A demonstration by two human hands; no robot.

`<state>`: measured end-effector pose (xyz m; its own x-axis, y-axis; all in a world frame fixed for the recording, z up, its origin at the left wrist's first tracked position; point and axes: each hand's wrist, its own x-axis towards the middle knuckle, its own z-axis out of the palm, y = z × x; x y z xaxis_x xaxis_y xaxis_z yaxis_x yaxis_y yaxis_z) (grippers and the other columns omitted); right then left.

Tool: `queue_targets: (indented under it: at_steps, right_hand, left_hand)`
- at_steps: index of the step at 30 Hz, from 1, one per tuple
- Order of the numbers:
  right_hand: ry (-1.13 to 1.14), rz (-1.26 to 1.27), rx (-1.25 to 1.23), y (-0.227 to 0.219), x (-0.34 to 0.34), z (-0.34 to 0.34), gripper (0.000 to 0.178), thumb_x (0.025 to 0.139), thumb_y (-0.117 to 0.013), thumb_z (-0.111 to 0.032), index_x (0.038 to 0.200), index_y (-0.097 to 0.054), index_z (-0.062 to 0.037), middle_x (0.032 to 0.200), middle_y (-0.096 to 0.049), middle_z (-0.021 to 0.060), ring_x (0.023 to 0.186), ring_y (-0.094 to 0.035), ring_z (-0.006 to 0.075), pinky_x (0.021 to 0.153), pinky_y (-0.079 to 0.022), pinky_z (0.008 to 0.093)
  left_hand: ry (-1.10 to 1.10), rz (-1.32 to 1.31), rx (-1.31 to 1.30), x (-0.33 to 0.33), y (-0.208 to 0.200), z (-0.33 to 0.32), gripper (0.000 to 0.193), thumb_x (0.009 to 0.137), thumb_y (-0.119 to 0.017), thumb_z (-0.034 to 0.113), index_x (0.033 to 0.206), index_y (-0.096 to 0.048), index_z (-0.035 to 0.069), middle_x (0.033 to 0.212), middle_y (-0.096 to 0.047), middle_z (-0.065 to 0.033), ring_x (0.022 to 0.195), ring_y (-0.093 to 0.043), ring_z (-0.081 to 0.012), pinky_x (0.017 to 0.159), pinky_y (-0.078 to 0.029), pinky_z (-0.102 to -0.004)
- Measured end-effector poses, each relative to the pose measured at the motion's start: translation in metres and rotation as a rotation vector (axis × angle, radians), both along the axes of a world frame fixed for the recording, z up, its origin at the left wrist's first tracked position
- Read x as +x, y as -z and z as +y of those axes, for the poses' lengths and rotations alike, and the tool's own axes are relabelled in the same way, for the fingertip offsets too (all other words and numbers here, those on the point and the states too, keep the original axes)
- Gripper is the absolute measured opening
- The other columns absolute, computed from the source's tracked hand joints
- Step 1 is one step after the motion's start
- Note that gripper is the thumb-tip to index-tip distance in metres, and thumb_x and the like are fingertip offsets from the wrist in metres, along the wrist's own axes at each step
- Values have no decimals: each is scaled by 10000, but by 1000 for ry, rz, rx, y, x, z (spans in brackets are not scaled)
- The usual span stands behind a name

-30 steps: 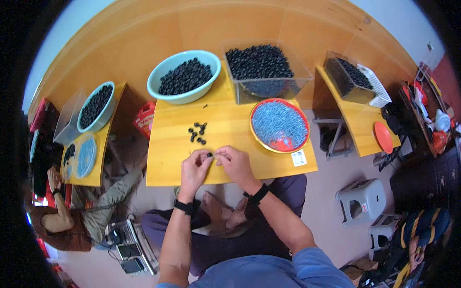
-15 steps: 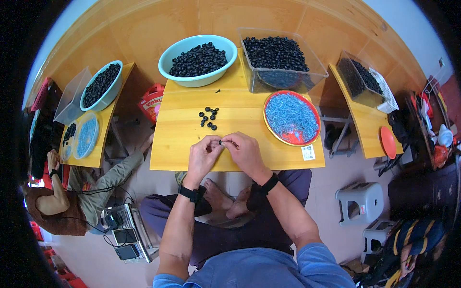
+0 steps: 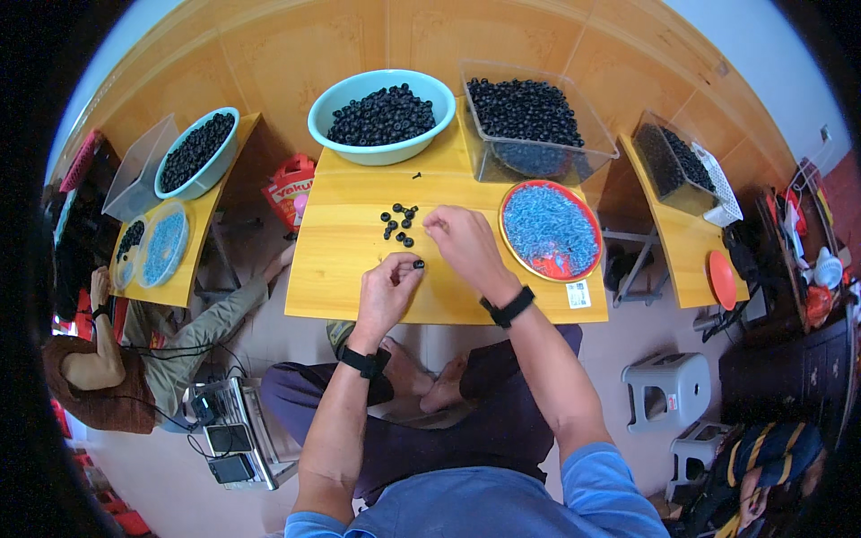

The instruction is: Manually assembling small black plastic components by inserting tiny blue pins into them.

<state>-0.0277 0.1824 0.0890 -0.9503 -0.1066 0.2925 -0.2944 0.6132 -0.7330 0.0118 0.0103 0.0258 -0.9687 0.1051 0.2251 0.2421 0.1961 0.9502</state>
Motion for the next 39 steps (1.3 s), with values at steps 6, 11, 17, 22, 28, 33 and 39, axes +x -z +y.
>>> queue_targets:
  at_steps: [6,11,17,22,28,33,39]
  right_hand:
    - [23,69,268,34,-60,-4,195,880,-599,-51,1021,-732,-40,1006,-716,202,947,-685,379,842,-533,489]
    - [-3,-36,437,34,-67,-12,231,894,-578,-75,1065,-732,-63,1055,-697,202,1003,-669,383,883,-515,496]
    - [19,18,463,27,-47,-3,168,852,-538,-30,906,-696,-14,957,-707,194,932,-684,395,810,-534,511]
    - [-93,-108,14,15,-13,10,198,865,-665,-70,1034,-707,25,820,-742,146,760,-735,234,709,-564,347]
    - [-79,-136,-210,21,30,6,185,873,-696,-118,992,-713,23,896,-738,177,789,-730,284,720,-563,355]
    - [-103,21,-33,15,40,3,160,893,-682,-117,990,-713,7,892,-728,174,788,-719,311,709,-562,377]
    - [-111,92,9,17,39,4,141,904,-661,-106,984,-713,-3,894,-717,174,810,-705,344,716,-560,406]
  left_hand:
    - [-4,-45,9,-2,-2,4,179,920,-719,55,1071,-683,-34,881,-751,-127,782,-718,-146,744,-576,-294]
    - [-10,-23,33,-4,6,2,190,920,-721,59,1082,-683,-32,880,-752,-128,781,-721,-152,745,-575,-295]
    - [-7,-33,30,-4,5,0,188,923,-720,51,1084,-682,-37,891,-749,-102,784,-696,-120,738,-561,-275]
    - [1,-58,47,-3,0,1,189,923,-723,45,1087,-684,-41,897,-743,-72,784,-668,-83,730,-549,-258]
    - [5,-47,42,-5,5,0,184,923,-715,50,1085,-683,-31,903,-757,-123,804,-725,-143,750,-572,-283]
    - [6,-27,40,-6,9,0,191,918,-721,53,1082,-684,-36,887,-755,-121,790,-719,-140,739,-570,-281]
    - [17,-26,39,-4,5,1,187,920,-716,49,1082,-684,-38,883,-754,-119,783,-715,-139,736,-570,-280]
